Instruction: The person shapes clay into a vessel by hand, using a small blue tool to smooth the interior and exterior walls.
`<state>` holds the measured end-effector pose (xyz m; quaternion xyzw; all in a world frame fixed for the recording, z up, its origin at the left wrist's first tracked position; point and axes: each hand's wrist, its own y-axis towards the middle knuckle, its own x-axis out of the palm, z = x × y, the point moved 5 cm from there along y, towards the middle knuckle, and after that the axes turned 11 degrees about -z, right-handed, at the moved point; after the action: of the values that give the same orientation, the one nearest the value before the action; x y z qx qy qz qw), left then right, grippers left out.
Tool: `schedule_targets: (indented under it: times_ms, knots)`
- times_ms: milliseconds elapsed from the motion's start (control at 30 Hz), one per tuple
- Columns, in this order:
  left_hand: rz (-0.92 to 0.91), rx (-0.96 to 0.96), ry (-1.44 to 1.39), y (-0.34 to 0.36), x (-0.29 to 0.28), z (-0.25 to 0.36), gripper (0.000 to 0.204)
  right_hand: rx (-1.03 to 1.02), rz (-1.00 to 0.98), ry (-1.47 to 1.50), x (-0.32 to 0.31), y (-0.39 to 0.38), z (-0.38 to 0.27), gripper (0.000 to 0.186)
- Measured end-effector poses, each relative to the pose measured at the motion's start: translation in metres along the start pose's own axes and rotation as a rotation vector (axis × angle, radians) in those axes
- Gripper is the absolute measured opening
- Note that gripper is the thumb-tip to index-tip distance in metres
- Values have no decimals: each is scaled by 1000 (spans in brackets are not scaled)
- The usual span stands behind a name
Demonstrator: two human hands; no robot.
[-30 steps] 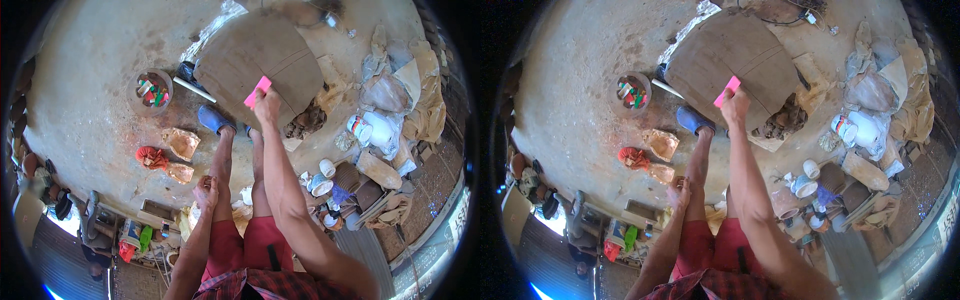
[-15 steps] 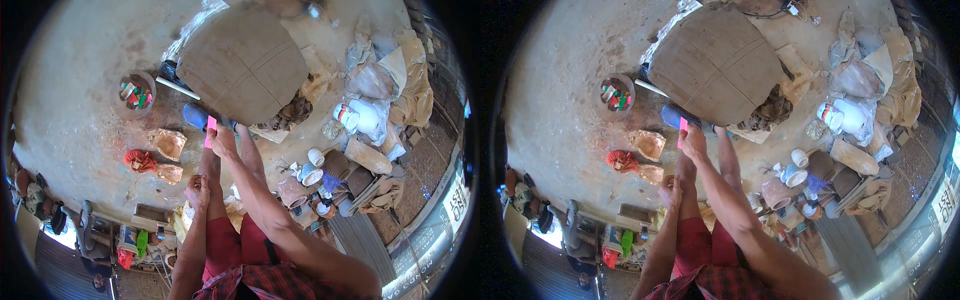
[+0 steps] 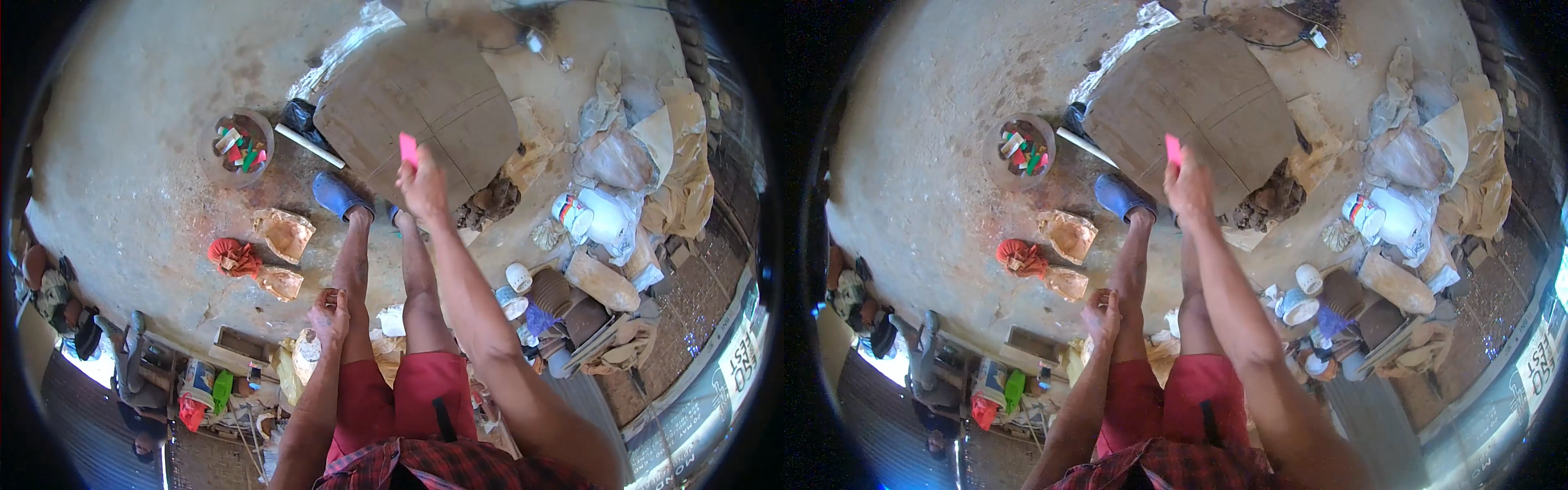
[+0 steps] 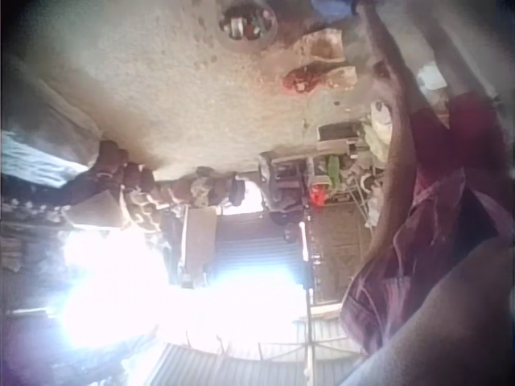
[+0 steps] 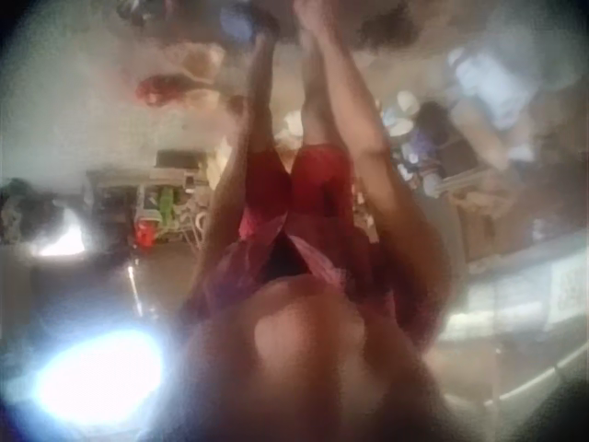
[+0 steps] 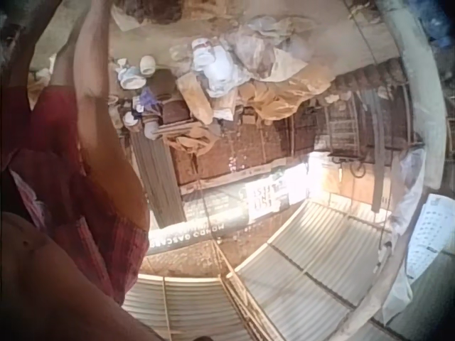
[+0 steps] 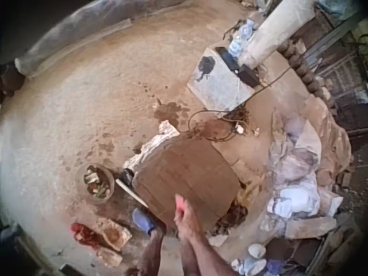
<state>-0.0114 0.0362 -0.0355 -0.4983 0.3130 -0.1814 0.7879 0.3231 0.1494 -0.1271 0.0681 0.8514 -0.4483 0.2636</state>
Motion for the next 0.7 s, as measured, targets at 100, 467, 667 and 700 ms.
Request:
schedule_targets:
  times_ms: [100,467,667,700]
  knots:
    - [-8,12,-11,-1,6,-7,25,-158,90,-223,-52,50,-35,25]
    - [51,-24,-74,-16,26,-11,24,-250,-46,-451,-80,128,-146,35]
    - [57,-63,-110,-25,51,-19,26,-276,-53,-521,-76,136,-141,37]
    - [79,-17,-106,-27,54,-20,26,-287,-61,-515,-76,136,-142,37]
